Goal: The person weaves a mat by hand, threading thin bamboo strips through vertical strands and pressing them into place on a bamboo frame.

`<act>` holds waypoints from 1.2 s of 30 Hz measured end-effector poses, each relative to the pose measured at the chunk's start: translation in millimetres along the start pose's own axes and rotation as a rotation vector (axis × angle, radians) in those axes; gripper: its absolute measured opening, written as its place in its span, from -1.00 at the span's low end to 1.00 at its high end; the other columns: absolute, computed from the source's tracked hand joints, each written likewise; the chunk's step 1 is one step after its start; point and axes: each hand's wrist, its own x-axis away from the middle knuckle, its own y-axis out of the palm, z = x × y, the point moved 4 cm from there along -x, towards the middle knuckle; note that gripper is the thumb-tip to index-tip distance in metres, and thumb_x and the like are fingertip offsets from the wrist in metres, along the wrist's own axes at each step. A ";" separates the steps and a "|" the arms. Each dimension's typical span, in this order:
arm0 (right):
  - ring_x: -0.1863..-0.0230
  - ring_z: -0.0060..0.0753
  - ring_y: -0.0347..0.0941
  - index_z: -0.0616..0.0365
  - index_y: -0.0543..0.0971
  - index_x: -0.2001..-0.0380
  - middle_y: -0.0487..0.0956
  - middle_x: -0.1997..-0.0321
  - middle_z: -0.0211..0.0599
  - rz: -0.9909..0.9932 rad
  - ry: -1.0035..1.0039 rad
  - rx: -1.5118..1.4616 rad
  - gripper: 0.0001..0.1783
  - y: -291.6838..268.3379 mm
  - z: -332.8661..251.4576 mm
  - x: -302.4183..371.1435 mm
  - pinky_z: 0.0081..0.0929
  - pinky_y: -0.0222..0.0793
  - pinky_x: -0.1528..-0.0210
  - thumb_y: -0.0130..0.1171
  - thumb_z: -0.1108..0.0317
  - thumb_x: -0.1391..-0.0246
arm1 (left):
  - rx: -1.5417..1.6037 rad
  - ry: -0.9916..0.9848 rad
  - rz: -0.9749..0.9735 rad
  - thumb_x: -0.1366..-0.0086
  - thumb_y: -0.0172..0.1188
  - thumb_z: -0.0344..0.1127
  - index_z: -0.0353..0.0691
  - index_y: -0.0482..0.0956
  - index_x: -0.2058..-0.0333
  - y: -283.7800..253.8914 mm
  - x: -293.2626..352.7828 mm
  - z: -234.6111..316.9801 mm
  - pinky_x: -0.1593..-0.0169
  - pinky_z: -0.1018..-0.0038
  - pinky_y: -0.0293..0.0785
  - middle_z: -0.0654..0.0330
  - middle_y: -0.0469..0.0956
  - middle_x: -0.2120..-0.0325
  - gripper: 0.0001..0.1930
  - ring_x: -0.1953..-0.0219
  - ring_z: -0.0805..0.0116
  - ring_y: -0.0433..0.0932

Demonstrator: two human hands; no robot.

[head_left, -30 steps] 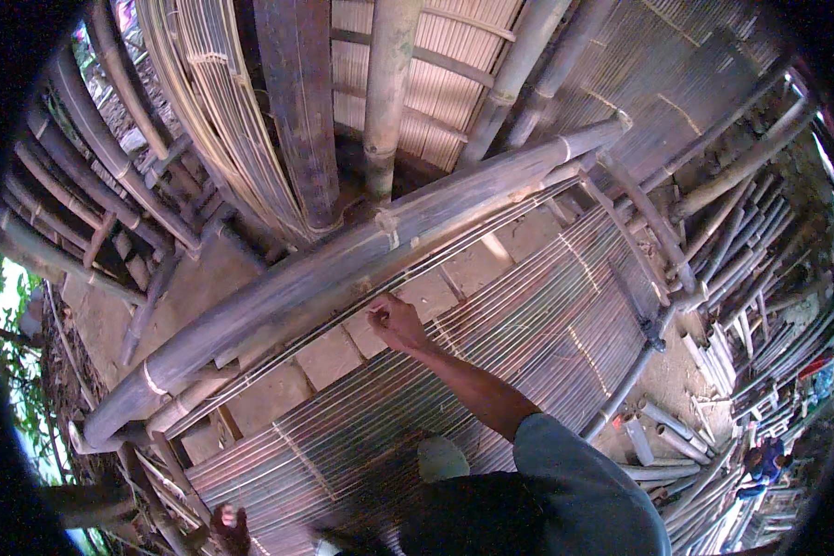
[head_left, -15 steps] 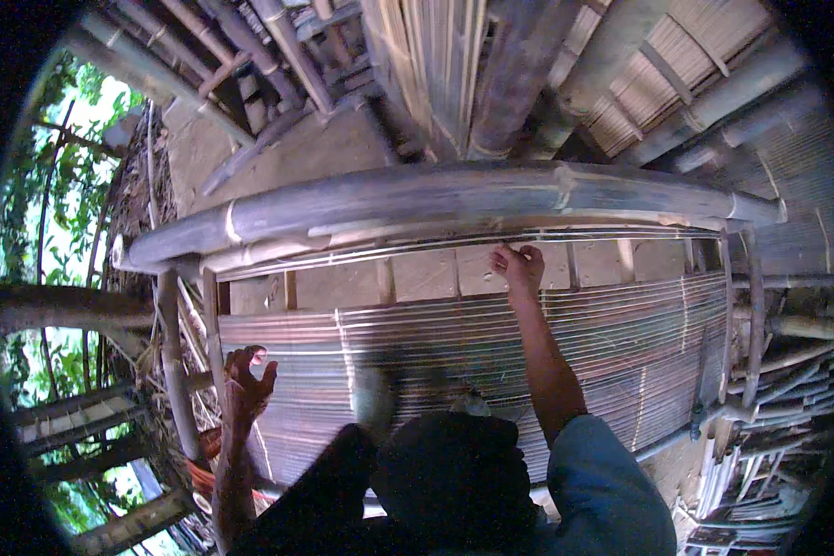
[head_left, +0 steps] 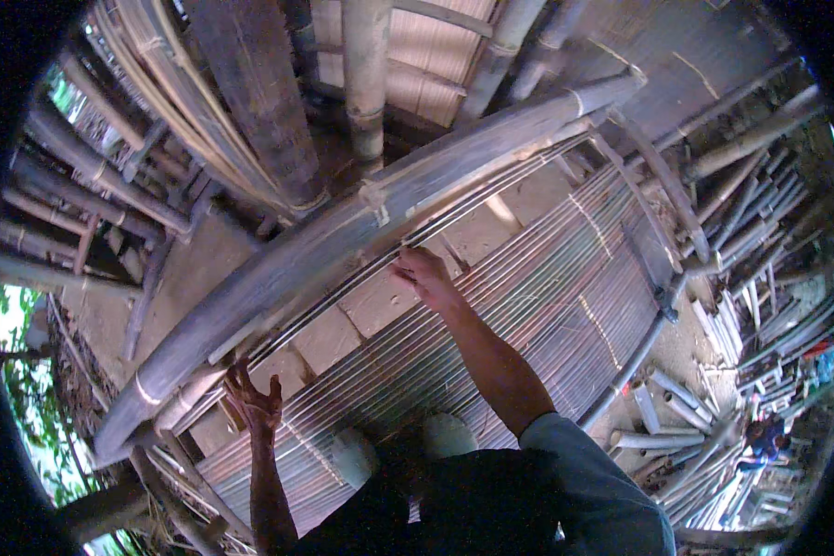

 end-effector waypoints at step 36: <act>0.46 -0.28 0.44 0.04 0.48 0.56 0.45 0.58 -0.36 -0.317 -0.853 1.776 -0.51 -13.2 -107.9 45.7 -0.30 0.26 0.27 0.39 -0.15 0.13 | -0.117 0.316 -0.019 -0.25 0.16 0.13 -0.25 0.45 0.48 66.7 57.1 -109.7 0.20 0.03 0.33 0.02 0.47 0.49 -0.52 0.36 -0.10 0.47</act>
